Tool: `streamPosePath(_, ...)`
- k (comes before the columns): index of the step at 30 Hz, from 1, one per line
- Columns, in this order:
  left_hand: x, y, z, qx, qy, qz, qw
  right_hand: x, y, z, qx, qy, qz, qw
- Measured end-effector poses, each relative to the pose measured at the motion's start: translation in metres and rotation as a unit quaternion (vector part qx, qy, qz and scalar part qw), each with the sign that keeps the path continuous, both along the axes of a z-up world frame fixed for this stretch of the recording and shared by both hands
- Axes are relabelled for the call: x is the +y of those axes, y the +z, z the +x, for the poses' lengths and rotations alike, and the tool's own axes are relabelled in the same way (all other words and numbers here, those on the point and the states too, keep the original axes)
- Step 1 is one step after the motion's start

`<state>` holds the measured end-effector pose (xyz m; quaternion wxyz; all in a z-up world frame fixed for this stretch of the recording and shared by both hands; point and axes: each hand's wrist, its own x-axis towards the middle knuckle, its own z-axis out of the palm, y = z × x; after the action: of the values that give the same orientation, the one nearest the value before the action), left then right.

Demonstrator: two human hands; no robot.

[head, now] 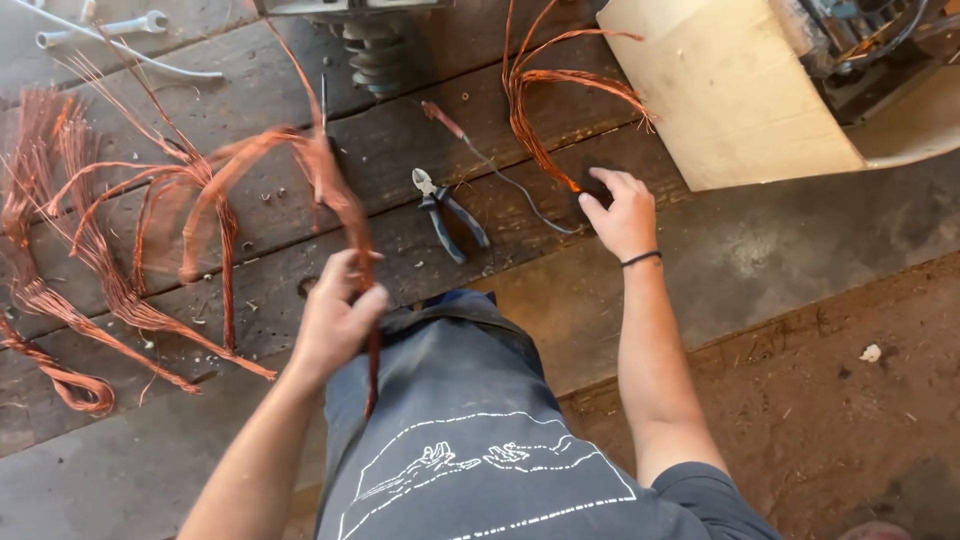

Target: Sorting and organizing copper wire bundles on a workbench

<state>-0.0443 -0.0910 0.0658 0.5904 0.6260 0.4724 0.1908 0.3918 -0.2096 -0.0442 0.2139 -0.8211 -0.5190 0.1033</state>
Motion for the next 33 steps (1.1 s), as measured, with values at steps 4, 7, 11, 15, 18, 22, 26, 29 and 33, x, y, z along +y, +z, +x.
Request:
streamPosePath(4, -0.012, -0.007, 0.054, -0.077, -0.049, -0.046, 0.995, 0.008, 0.047, -0.037, 0.077, -0.027, 0.103, 0.991)
streamPosePath(7, -0.013, -0.01, 0.094, -0.127, -0.145, -0.03, 0.981, 0.004, 0.083, -0.074, 0.217, -0.035, 0.161, 0.962)
streamPosePath(11, 0.002, -0.002, 0.146, -0.221, -0.182, 0.033, 0.957, -0.013, 0.091, -0.11, 0.416, -0.007, 0.18, 0.891)
streamPosePath(15, 0.014, 0.017, 0.21, -0.145, -0.156, 0.102, 0.972, -0.014, 0.091, -0.139, 0.47, 0.04, 0.11, 0.875)
streamPosePath(18, 0.016, -0.044, 0.261, -0.131, -0.097, 0.161, 0.973, -0.015, 0.055, -0.128, 0.471, -0.158, 0.127, 0.858)
streamPosePath(22, 0.013, -0.086, 0.269, -0.093, -0.155, 0.066, 0.981, -0.023, -0.002, -0.068, 0.319, -0.172, 0.099, 0.927)
streamPosePath(26, 0.016, -0.059, 0.189, -0.009, -0.226, 0.0, 0.974, -0.025, -0.041, -0.003, 0.089, -0.113, 0.149, 0.978)
streamPosePath(29, 0.013, -0.071, 0.117, 0.064, -0.234, -0.045, 0.969, -0.007, -0.054, 0.026, 0.054, -0.093, 0.13, 0.986)
streamPosePath(33, 0.014, -0.06, 0.027, 0.207, -0.159, -0.068, 0.963, 0.018, -0.064, 0.047, -0.078, -0.065, 0.148, 0.984)
